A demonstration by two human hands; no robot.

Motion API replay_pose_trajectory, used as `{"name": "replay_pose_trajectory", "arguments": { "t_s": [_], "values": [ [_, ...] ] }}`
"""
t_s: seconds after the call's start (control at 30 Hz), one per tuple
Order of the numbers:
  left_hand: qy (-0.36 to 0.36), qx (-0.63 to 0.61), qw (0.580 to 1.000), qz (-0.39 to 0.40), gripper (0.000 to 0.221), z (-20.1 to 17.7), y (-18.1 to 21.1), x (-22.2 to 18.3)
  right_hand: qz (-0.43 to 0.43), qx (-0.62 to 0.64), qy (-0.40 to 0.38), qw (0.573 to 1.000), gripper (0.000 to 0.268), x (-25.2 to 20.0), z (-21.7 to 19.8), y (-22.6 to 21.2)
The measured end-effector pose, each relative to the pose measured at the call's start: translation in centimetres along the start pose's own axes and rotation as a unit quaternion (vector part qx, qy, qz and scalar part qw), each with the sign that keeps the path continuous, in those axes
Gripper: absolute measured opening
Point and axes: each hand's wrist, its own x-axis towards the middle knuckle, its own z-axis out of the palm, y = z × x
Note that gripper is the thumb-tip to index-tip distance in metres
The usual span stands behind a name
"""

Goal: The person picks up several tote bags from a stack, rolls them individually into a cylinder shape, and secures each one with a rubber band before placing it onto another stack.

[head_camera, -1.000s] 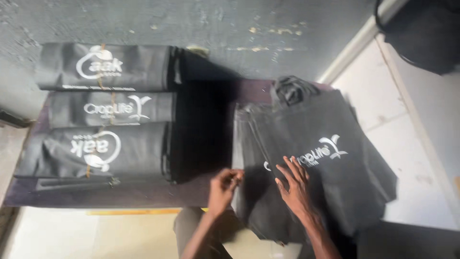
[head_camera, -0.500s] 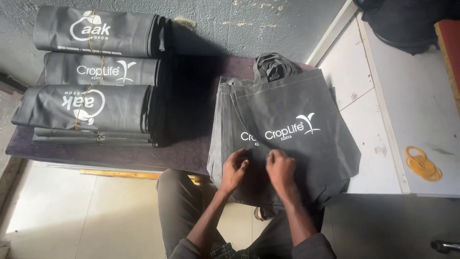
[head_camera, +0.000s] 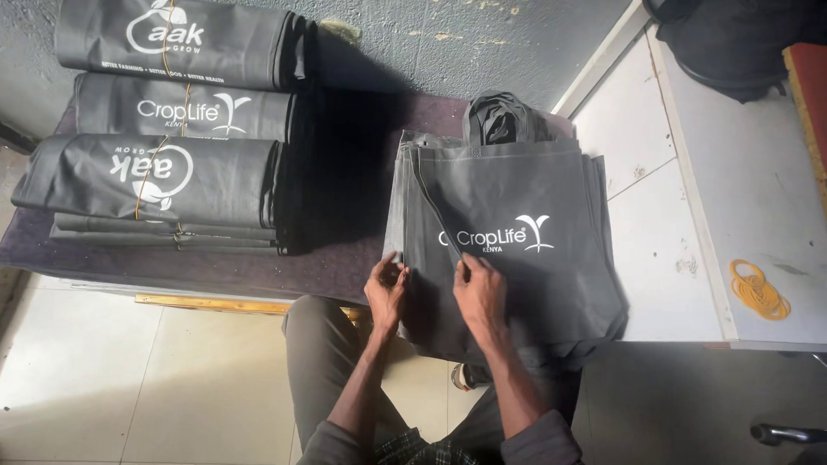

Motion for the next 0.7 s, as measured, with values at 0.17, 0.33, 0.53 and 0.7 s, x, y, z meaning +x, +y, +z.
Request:
{"name": "replay_pose_trajectory", "arguments": {
  "t_s": [0.17,0.33,0.53,0.7],
  "values": [
    [-0.030,-0.006,0.999,-0.025,0.023,-0.8,-0.2,0.2,-0.008,0.045,-0.038,0.998,0.074,-1.1,-2.5,-6.4],
    [-0.074,-0.040,0.996,-0.004,0.018,-0.8,2.2,-1.6,0.016,0.059,-0.058,0.996,0.045,-0.9,1.8,-2.2],
    [-0.191,-0.028,0.977,0.089,0.020,-0.1,3.9,-4.1,0.008,0.045,0.009,0.999,0.026,0.5,2.8,0.6],
    [-0.109,-0.093,0.986,0.092,0.036,-1.5,4.0,-3.8,0.046,0.119,0.082,0.988,0.024,1.0,-2.0,0.9]
  ]
}}
